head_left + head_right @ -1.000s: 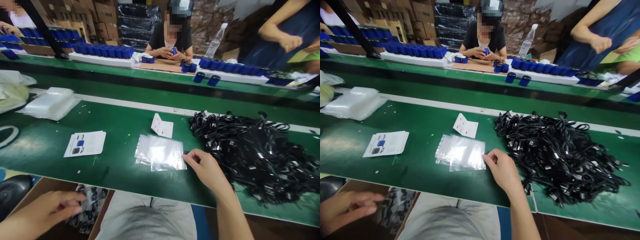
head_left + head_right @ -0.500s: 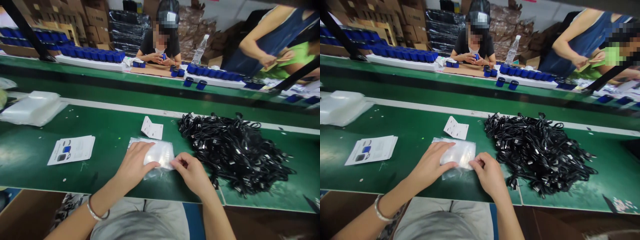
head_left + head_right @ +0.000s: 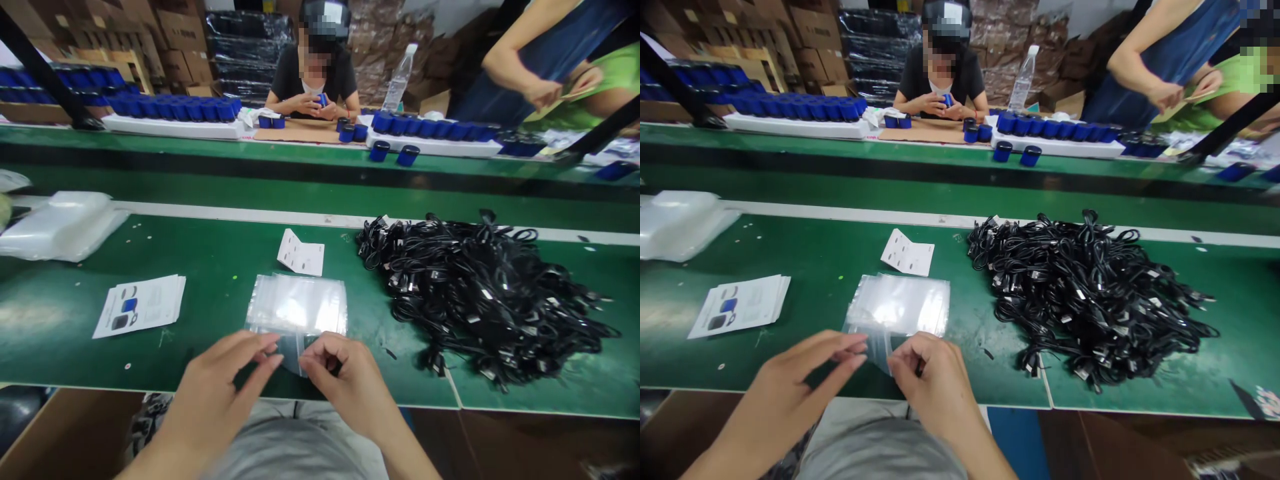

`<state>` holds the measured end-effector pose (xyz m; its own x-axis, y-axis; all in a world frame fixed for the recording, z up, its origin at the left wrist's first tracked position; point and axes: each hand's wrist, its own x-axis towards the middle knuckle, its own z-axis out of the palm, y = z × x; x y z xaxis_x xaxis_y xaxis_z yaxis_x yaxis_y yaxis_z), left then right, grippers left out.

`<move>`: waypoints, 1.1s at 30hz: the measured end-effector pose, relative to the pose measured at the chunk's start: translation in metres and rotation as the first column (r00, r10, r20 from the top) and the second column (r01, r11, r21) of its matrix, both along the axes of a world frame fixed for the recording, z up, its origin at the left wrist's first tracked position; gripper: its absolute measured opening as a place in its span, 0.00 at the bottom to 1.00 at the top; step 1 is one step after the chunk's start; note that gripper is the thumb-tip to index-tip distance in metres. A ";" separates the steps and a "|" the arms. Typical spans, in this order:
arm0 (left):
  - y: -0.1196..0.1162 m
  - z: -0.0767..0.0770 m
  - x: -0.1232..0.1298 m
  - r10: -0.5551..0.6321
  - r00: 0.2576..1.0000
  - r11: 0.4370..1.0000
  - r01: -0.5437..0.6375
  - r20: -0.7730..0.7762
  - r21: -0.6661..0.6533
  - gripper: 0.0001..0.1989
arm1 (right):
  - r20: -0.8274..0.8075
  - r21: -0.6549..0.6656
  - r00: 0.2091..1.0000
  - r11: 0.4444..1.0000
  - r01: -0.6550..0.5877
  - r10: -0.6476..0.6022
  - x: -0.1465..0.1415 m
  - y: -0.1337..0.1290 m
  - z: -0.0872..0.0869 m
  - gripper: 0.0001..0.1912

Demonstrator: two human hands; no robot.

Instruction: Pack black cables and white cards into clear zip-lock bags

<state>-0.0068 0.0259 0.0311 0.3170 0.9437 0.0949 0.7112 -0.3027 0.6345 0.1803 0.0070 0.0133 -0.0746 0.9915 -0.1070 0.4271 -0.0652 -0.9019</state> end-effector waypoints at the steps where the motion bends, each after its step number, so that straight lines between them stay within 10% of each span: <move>1: -0.005 -0.001 0.000 -0.023 0.999 0.993 0.027 0.042 -0.112 0.11 | -0.004 -0.005 1.000 1.000 -0.003 0.003 -0.003 0.000 -0.001 0.08; 5: -0.015 -0.005 0.007 0.065 0.979 0.925 0.013 0.191 -0.379 0.12 | -0.033 -0.017 0.999 0.999 -0.032 0.031 -0.015 0.000 0.001 0.08; 19: -0.009 -0.003 0.002 0.139 0.966 0.824 0.011 0.220 -0.567 0.11 | -0.040 0.040 0.975 0.976 -0.215 0.217 -0.020 -0.006 0.001 0.10; 33: -0.014 -0.009 -0.003 -0.078 0.975 0.838 0.178 0.209 -0.515 0.12 | 0.123 0.173 0.937 0.923 -0.344 0.326 -0.025 -0.008 0.003 0.10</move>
<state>-0.0098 0.0120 0.0222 0.4640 0.8175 -0.3411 0.5538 0.0329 0.8320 0.1549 -0.0012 0.0168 -0.4047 0.9126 0.0573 0.4747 0.2633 -0.8399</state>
